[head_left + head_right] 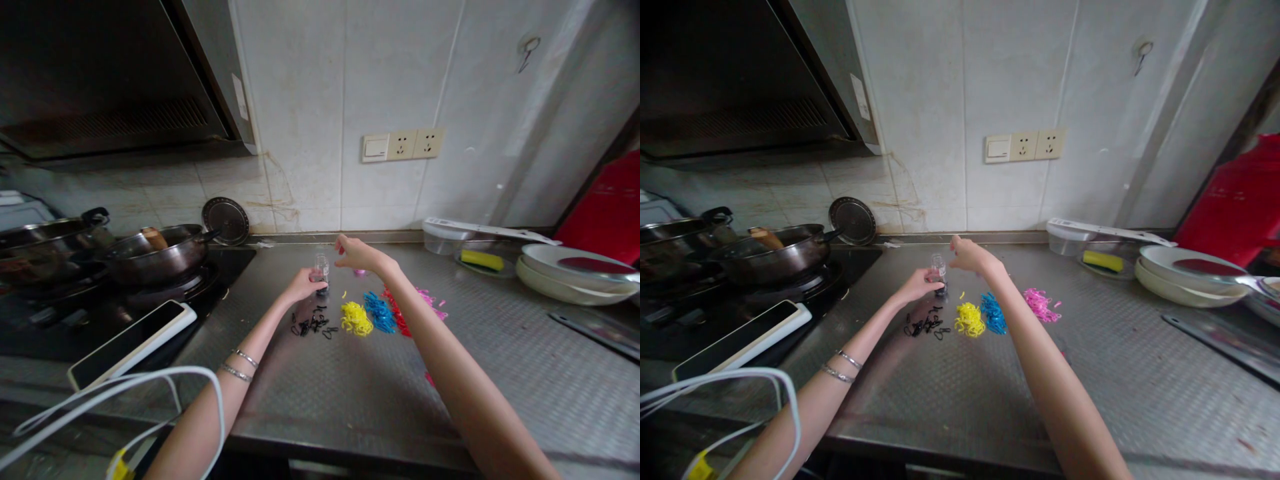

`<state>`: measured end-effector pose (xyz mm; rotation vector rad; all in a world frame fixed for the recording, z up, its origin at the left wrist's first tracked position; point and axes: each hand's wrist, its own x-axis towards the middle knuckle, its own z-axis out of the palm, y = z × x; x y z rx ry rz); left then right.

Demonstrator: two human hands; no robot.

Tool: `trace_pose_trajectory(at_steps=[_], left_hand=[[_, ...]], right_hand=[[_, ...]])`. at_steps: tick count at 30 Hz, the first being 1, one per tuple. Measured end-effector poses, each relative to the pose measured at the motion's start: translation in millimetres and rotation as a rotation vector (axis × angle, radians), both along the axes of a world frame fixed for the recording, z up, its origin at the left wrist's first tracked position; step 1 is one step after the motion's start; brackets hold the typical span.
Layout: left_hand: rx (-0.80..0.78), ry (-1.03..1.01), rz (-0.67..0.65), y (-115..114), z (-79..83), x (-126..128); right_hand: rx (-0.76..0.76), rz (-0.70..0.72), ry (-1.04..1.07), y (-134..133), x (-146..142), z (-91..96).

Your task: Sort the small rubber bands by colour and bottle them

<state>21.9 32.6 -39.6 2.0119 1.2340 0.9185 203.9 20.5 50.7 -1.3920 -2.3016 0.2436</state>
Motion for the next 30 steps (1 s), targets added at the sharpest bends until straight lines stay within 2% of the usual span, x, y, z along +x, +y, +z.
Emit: trace_pose_trajectory(at_steps=[2,4,8,11,14,19,24,27,30], left_hand=[[0.016,0.020,0.028,-1.5,0.4,0.2],[0.031,0.014,0.016,-3.0,1.4,0.6],[0.032,-0.065,-0.034,-3.2,1.5,1.6],[0.021,-0.081,-0.009,-1.3,-0.8,2.1],[0.015,-0.085,0.022,-0.9,-2.6,2.5],[-0.006,-0.095,0.062,-6.0,0.7,3.5],[-0.009,-0.107,0.062,-9.6,3.6,3.9],[0.003,-0.102,0.055,-7.1,1.1,3.8],[-0.001,-0.115,0.049,-3.2,-2.6,3.5]], right_hand=[[0.089,-0.001,-0.062,-19.5,-0.7,11.9],[0.053,0.089,-0.126,-40.9,-6.8,13.0],[-0.111,0.346,-0.217,-76.9,-22.1,-13.8],[-0.036,0.334,-0.215,-92.0,-25.0,-40.3],[-0.020,0.305,-0.238,-99.0,-22.8,-58.5],[-0.020,0.269,-0.292,-105.7,-25.7,-73.6],[0.012,0.259,-0.302,-106.7,-35.4,-79.3],[-0.002,0.202,-0.279,-100.4,-38.9,-78.2],[0.020,0.221,-0.201,-90.6,-39.3,-75.8]])
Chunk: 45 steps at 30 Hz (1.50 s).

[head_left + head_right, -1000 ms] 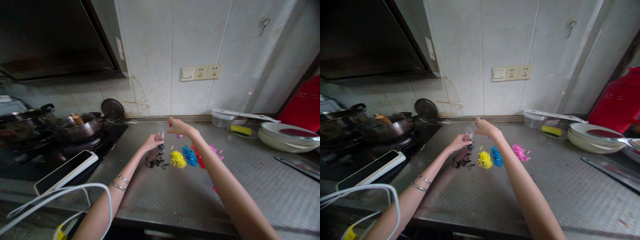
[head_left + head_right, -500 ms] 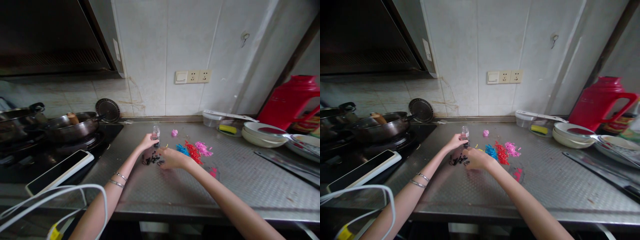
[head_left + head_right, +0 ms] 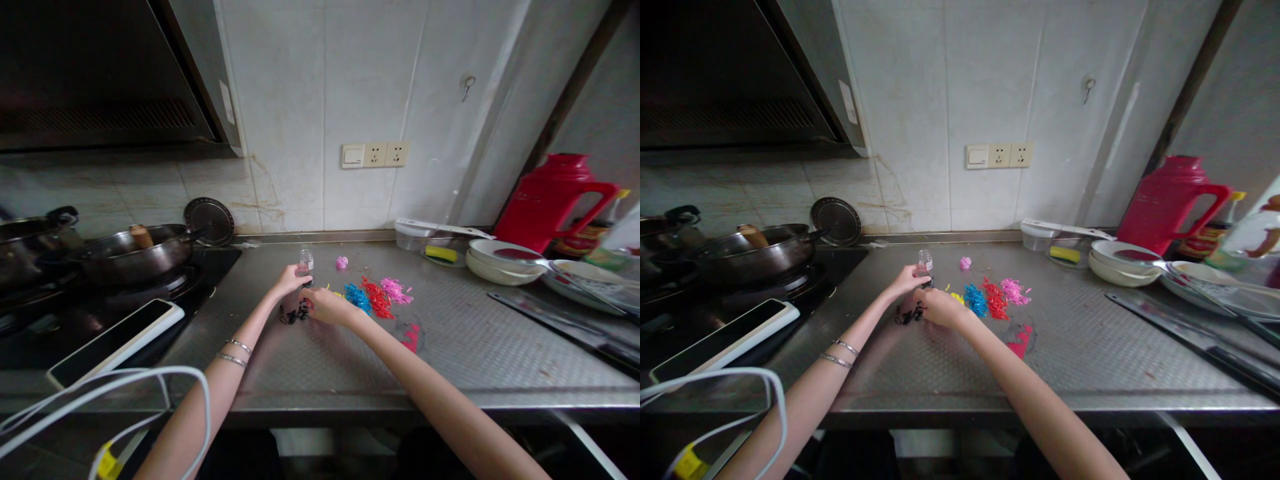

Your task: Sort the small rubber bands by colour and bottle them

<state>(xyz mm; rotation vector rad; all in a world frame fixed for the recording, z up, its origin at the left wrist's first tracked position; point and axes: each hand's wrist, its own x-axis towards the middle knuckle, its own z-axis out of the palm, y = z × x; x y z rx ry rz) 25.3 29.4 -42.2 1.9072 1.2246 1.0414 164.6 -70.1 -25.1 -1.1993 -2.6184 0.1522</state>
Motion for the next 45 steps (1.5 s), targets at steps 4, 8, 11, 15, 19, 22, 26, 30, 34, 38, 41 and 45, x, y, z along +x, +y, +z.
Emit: trace_pose_trajectory(at_steps=[4,8,11,15,19,22,26,30,34,38,41,45], left_hand=[[-0.010,-0.018,-0.007,1.3,-1.7,-0.5],[-0.007,-0.012,-0.001,-1.1,0.0,-0.7],[-0.002,-0.006,0.002,-2.0,0.7,-0.6],[0.001,-0.016,0.006,-1.2,0.1,-0.3],[-0.011,-0.025,0.011,0.7,-1.7,-0.7],[-0.007,-0.037,-0.002,2.6,-3.9,-1.8],[0.004,-0.067,-0.032,4.1,-5.8,-2.9],[0.000,-0.062,-0.029,2.9,-4.8,-2.5],[0.000,-0.043,-0.024,2.3,-4.2,-2.3],[-0.003,-0.045,-0.025,2.2,-4.4,-2.6],[-0.010,-0.058,-0.030,1.3,-3.7,-2.4],[0.004,-0.062,-0.036,1.9,-3.3,-2.5]], right_hand=[[0.002,0.082,0.032,12.3,2.4,0.2],[0.029,0.059,-0.011,19.6,0.1,-2.3],[0.018,0.049,-0.059,21.9,-5.9,-2.8],[-0.056,0.033,-0.084,22.8,-13.4,0.0],[-0.110,-0.005,-0.091,24.2,-16.0,3.3],[-0.169,0.006,-0.102,26.5,-14.3,3.6],[-0.157,0.006,-0.094,29.0,-10.2,2.5],[-0.083,0.010,-0.116,28.9,-6.8,1.6],[-0.040,0.008,-0.137,27.3,-5.5,1.3],[-0.060,0.003,-0.135,24.8,-7.5,2.0],[-0.076,-0.025,-0.112,23.7,-9.4,1.5],[-0.106,0.010,0.064,27.4,-7.8,1.4]])
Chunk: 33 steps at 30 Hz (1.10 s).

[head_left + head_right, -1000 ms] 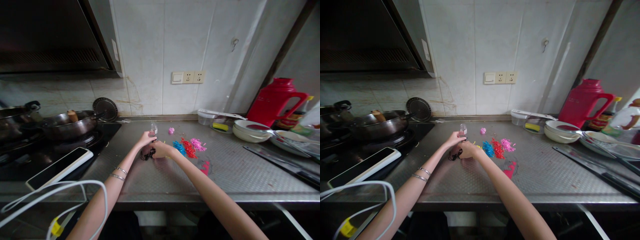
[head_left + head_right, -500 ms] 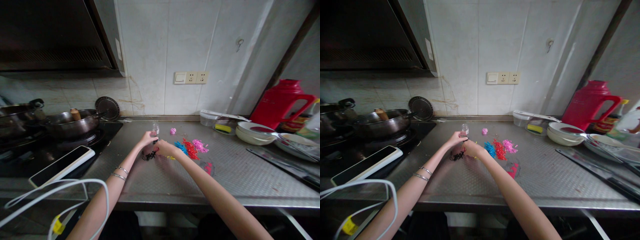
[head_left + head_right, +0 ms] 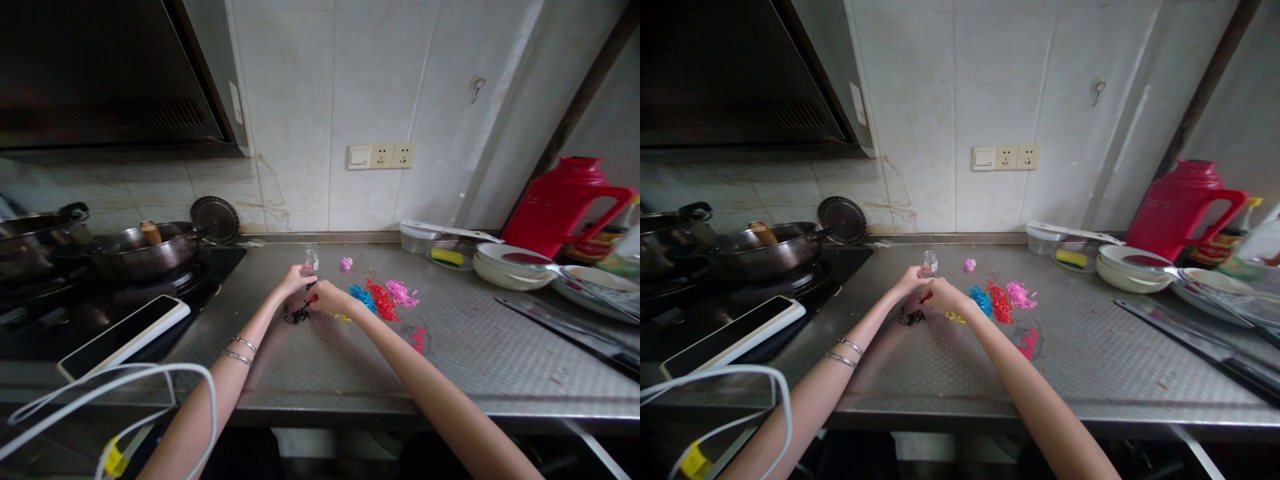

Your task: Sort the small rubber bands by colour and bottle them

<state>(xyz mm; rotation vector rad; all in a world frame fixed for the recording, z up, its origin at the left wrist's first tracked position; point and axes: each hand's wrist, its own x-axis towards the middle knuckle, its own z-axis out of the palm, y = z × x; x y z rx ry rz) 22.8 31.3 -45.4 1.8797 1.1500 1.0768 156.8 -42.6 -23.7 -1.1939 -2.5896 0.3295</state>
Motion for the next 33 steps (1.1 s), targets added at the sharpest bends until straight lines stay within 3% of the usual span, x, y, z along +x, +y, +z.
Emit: trace_pose_trajectory(at_steps=[5,11,15,20,27,33], left_hand=[[0.023,0.033,-0.038,1.3,0.1,-2.4],[0.058,0.104,0.010,-2.8,1.7,-2.0],[0.018,0.081,0.019,-2.9,1.1,-0.8],[-0.007,0.064,0.022,-1.7,-0.3,-1.7],[0.004,0.057,0.004,2.4,-4.1,-2.7],[0.009,0.060,0.006,2.2,-4.5,-2.7]], right_hand=[[-0.026,0.011,0.310,15.7,9.8,19.1],[0.000,-0.039,0.421,45.1,24.3,70.5],[0.011,-0.098,0.336,63.5,23.3,95.7],[-0.004,-0.206,0.103,74.9,8.8,113.1],[-0.007,-0.222,-0.166,76.3,-5.4,124.9],[0.078,-0.199,-0.170,75.1,-4.2,131.5]])
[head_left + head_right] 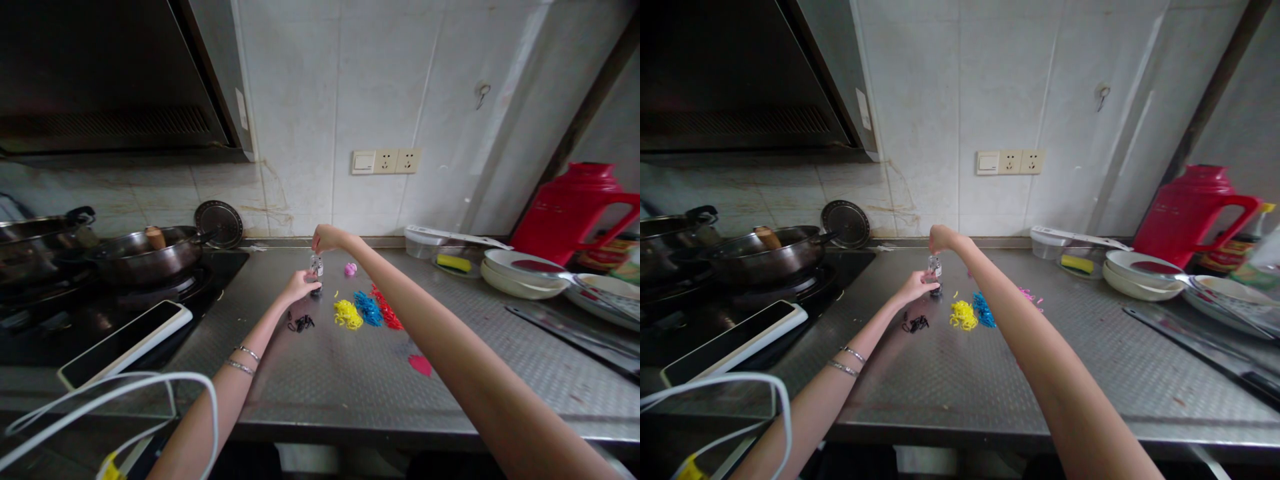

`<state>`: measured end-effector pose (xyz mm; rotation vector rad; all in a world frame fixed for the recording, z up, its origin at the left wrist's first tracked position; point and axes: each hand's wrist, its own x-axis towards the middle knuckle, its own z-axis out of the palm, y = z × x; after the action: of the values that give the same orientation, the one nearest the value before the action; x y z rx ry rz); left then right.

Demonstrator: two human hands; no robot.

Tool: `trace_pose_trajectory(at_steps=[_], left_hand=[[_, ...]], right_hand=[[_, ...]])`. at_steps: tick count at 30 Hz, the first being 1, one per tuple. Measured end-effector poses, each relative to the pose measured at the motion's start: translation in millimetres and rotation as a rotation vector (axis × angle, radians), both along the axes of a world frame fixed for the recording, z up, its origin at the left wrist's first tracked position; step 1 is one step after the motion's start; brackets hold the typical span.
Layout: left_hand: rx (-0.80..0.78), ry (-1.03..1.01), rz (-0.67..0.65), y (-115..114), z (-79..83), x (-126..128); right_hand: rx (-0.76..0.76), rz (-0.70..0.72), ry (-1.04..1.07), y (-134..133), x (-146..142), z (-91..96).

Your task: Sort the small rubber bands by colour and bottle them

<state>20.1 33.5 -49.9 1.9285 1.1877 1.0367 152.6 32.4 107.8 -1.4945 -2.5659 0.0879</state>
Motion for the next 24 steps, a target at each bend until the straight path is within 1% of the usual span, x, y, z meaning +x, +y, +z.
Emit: trace_pose_trajectory(at_steps=[3,6,8,10,12,14,17,20,23,24], left_hand=[[0.014,0.013,0.003,-2.2,1.8,0.0],[0.018,0.031,0.019,-3.3,3.6,0.0],[0.017,0.043,0.023,-2.1,3.5,-0.2],[0.017,0.045,0.016,0.7,1.5,-0.5],[0.026,0.034,-0.005,4.3,-2.1,-0.6],[0.043,0.023,-0.025,6.9,-5.8,-0.2],[0.068,0.034,-0.036,6.3,-5.5,0.4],[0.065,0.129,-0.034,0.6,7.1,-4.3],[0.074,0.310,0.014,-9.0,28.6,-18.9],[0.049,0.395,-0.001,-13.5,35.8,-25.4]], right_hand=[[-0.002,0.011,0.105,1.3,7.0,-1.4],[0.029,-0.002,0.296,3.8,17.1,-15.3],[0.020,-0.004,0.407,4.2,23.0,-32.4],[0.043,-0.041,0.464,2.7,26.7,-53.2],[0.067,-0.072,0.447,-0.3,27.4,-73.8],[0.057,-0.092,0.426,-3.7,25.6,-91.1],[0.073,-0.125,0.467,-7.2,21.8,-108.4],[0.114,-0.110,0.529,-8.5,19.8,-116.8],[0.152,-0.109,0.567,-8.5,19.2,-120.6],[0.161,-0.109,0.573,-8.3,18.9,-121.3]])
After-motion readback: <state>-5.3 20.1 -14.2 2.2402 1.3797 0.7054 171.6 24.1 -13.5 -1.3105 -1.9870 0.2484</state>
